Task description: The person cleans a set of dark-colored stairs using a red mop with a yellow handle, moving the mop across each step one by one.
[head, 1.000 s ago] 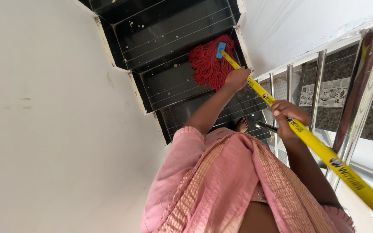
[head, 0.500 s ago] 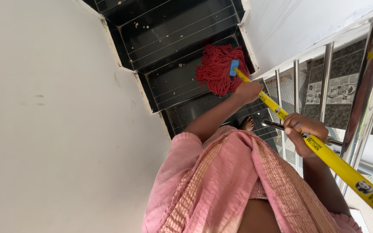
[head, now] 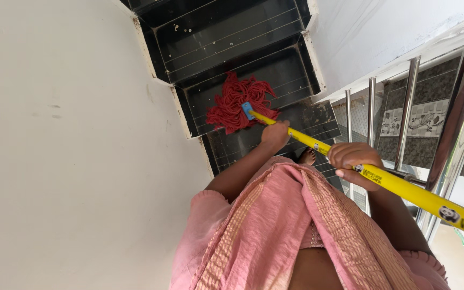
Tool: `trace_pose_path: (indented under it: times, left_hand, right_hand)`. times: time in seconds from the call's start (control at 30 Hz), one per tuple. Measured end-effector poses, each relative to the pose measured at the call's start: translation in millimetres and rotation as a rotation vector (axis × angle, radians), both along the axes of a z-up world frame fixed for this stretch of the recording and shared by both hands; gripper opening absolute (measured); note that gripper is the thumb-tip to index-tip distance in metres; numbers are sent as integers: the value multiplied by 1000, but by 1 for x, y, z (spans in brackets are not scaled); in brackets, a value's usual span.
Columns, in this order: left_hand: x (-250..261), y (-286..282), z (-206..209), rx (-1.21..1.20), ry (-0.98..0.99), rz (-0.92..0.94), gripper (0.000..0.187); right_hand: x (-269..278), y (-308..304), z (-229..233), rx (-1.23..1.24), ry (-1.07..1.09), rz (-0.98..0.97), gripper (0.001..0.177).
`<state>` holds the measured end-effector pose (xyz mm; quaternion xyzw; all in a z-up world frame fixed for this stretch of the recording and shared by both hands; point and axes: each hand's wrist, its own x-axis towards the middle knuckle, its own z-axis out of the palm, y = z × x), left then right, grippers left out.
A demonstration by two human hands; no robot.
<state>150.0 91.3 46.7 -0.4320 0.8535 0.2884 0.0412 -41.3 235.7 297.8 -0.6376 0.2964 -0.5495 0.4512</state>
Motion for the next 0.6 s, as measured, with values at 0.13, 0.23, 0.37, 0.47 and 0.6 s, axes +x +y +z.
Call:
trace_pose_path:
  times: [0.13,0.23,0.37,0.47,0.6]
  left_hand:
    - [-49,-14,-6,-42,97,-33,28]
    - [-99,-46,-21,-48,167,-45,28]
    - [-150,-86,-21,-36,230,-38,30]
    - [-166,-94,-8,-9,196,-75,21]
    - [-169,-90,-10,105,72,-192,20]
  right_hand:
    - [-22,-3,6,-33,106,-88,34]
    - [-41,-20,-6,-75,220,-126,36]
    - [-54,-51,-18,-157,408,-195,32]
    - [-48,-40,-15,-105,287,-413,27]
    - [-35,-13,-20,-29,161,-538,28]
